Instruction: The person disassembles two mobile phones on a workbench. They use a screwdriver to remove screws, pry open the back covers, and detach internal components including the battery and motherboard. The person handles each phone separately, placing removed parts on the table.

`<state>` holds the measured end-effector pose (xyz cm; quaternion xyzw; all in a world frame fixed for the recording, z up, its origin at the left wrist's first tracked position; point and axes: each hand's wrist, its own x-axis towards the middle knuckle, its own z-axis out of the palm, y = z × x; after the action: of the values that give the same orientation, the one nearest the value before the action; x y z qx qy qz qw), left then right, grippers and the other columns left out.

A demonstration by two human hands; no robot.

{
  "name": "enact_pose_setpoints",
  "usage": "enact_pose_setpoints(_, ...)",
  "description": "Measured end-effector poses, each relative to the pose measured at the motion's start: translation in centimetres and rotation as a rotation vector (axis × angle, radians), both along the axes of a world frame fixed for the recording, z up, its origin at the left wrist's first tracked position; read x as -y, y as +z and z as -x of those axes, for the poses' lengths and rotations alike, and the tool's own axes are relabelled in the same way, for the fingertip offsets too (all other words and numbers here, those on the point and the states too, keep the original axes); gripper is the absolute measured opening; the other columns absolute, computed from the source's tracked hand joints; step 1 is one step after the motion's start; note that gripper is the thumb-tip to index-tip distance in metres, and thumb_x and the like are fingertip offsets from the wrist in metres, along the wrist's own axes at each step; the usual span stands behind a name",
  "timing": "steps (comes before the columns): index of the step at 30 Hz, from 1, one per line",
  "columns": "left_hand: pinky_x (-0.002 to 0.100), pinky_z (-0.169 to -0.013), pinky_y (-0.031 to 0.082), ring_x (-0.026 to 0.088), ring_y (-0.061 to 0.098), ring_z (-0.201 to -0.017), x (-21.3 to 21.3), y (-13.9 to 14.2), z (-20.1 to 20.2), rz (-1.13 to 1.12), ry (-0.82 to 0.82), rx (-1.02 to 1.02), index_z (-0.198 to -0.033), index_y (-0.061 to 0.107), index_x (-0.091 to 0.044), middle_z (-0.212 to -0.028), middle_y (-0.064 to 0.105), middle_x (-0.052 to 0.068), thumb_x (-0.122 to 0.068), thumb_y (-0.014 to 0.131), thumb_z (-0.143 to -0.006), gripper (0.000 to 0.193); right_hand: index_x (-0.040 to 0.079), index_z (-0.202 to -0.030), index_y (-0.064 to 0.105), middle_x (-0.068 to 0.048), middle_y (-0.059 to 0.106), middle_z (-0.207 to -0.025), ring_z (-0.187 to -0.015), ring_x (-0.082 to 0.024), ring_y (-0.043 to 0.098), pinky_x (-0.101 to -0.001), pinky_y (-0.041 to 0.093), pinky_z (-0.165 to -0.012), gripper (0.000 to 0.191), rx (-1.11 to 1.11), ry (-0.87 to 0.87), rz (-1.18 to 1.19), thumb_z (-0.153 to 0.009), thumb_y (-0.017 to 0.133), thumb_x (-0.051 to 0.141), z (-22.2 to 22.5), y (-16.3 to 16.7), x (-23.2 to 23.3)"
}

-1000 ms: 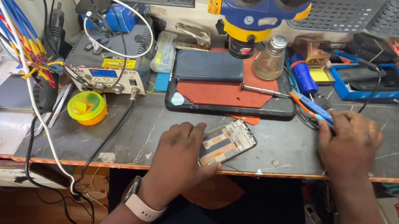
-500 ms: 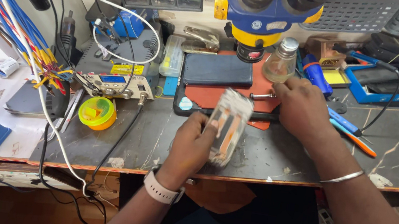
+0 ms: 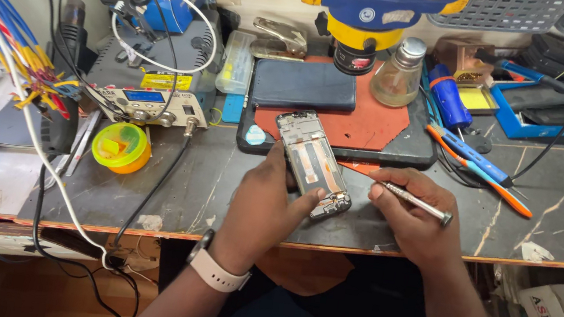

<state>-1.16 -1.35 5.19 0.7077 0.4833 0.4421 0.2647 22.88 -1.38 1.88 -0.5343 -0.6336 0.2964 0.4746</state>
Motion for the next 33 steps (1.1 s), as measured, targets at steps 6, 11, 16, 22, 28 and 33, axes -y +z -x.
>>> enact_pose_setpoints(6,0.040,-0.075,0.056,0.031,0.070,-0.083,0.1,0.4,0.8,-0.049,0.081,-0.160,-0.140,0.042,0.013,-0.090,0.070,0.017,-0.037,0.094,-0.059,0.108,-0.002,-0.116,0.070,-0.007,0.079,-0.097,-0.088,-0.010,0.072,-0.0243,0.059,-0.082,0.025,-0.214,0.257,-0.023,-0.098,0.061,0.014,0.2,-0.1,0.1)
enact_pose_setpoints(11,0.040,-0.082,0.056,0.033,0.069,-0.099,1.1,-1.2,1.3,-0.162,0.075,-0.200,-0.136,0.057,0.001,-0.117,0.067,0.018,-0.034,0.093,-0.061,0.091,-0.001,-0.101,0.068,-0.007,0.079,-0.081,-0.069,-0.011,0.073,-0.0239,0.056,-0.060,0.020,0.056,0.089,-0.094,-0.088,0.077,0.012,1.0,-0.3,1.3)
enact_pose_setpoints(16,0.040,-0.086,0.057,0.033,0.070,-0.100,0.8,-1.9,1.4,-0.061,0.071,-0.212,-0.134,0.064,-0.008,-0.135,0.061,0.018,-0.029,0.090,-0.064,0.078,0.005,-0.092,0.077,-0.004,0.077,-0.072,-0.060,-0.007,0.072,-0.0215,0.054,-0.054,0.018,0.285,0.064,-0.215,-0.076,0.083,0.013,1.0,0.9,2.1)
enact_pose_setpoints(22,0.043,-0.094,0.056,0.038,0.067,-0.115,0.9,-2.4,1.6,-0.221,0.035,-0.250,-0.134,0.063,-0.004,-0.136,0.062,0.021,-0.027,0.085,-0.071,0.071,0.005,-0.095,0.077,-0.001,0.074,-0.068,-0.055,-0.005,0.069,-0.0213,0.051,-0.051,0.018,0.259,0.084,-0.156,-0.077,0.078,0.008,1.2,1.7,2.5)
enact_pose_setpoints(28,0.044,-0.092,0.056,0.039,0.066,-0.114,0.8,-2.7,1.3,-0.228,0.041,-0.284,-0.135,0.063,-0.005,-0.136,0.061,0.022,-0.028,0.086,-0.071,0.072,0.006,-0.097,0.077,0.000,0.073,-0.068,-0.053,-0.004,0.059,-0.0214,0.045,-0.047,0.019,0.226,0.077,-0.177,-0.078,0.079,0.010,1.3,1.5,2.8)
enact_pose_setpoints(33,0.045,-0.092,0.055,0.039,0.066,-0.114,0.7,-2.7,1.1,-0.237,0.058,-0.296,-0.134,0.063,-0.006,-0.137,0.060,0.023,-0.029,0.086,-0.069,0.073,0.007,-0.097,0.078,0.001,0.075,-0.071,-0.050,-0.001,0.056,-0.0210,0.040,-0.042,0.023,0.235,0.089,-0.177,-0.075,0.080,0.010,1.3,1.4,2.7)
